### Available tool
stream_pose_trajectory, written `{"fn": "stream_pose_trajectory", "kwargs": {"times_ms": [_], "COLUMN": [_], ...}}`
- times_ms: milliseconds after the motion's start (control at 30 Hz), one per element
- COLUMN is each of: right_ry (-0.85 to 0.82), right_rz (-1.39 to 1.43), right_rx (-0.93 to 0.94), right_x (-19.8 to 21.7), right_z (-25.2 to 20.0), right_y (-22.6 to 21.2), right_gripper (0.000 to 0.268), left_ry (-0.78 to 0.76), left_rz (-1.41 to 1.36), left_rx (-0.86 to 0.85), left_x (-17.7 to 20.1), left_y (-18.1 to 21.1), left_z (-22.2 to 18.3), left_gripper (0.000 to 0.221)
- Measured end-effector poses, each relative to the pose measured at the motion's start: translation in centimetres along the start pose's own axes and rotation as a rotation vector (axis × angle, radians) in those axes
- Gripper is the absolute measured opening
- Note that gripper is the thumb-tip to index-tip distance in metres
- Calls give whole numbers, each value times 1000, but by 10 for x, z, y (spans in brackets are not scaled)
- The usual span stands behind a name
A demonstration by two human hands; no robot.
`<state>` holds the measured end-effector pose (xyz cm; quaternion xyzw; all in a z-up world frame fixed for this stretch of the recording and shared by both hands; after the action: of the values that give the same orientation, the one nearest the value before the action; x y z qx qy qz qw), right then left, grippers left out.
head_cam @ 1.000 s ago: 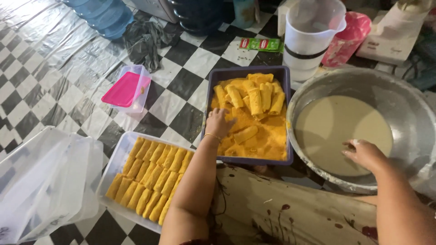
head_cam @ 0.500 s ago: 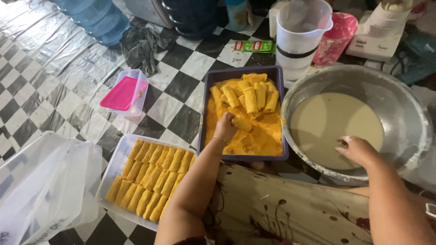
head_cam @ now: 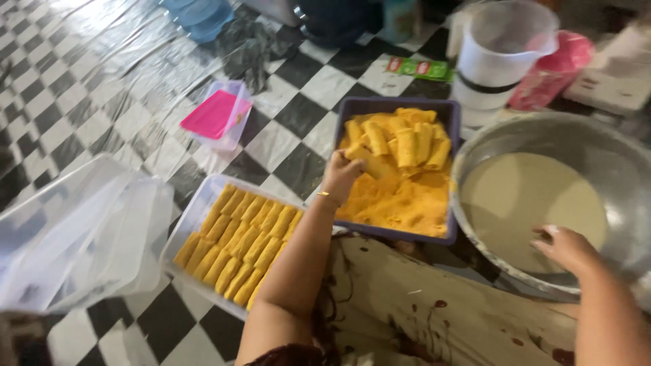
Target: Dipping rolled food items into a liquid batter and then coating them with yellow breadcrumbs or seasoning before arranging them in a tray.
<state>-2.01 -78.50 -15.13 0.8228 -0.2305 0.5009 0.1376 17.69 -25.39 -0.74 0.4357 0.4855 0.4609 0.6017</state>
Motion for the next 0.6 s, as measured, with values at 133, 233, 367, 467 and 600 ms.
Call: {"fn": "stream_pose_trajectory", "kwargs": {"times_ms": [133, 233, 367, 467, 600], "right_ry": [102, 98, 119, 98, 16], "right_rz": [-133, -51, -120, -137, -120], "right_rx": [17, 53, 28, -6, -70], "right_x": [-25, -37, -50, -57, -46], "right_z": [30, 43, 57, 60, 40], "right_y": [19, 26, 38, 46, 43], "right_gripper": [47, 45, 47, 47, 46], "left_ry": [142, 101, -2, -87, -175], "left_rz": [-308, -95, 270, 449, 787], "left_rx": [104, 153, 301, 399, 388], "left_x": [91, 166, 246, 267, 312], "left_y": [44, 73, 74, 53, -7], "left_z": [-25, -43, -70, -83, -74], "left_gripper": [37, 54, 53, 29, 25]}}
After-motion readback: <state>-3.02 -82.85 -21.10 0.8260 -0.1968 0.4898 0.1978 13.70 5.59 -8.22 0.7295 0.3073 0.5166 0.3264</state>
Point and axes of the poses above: each hand's wrist, its own z-axis towards the middle knuckle, its own x-axis out of the back of the hand, y = z × x, the point moved 10 cm from there along z, towards the middle knuckle, and after that the axes turned 15 degrees about -x, right-handed, at the moved point
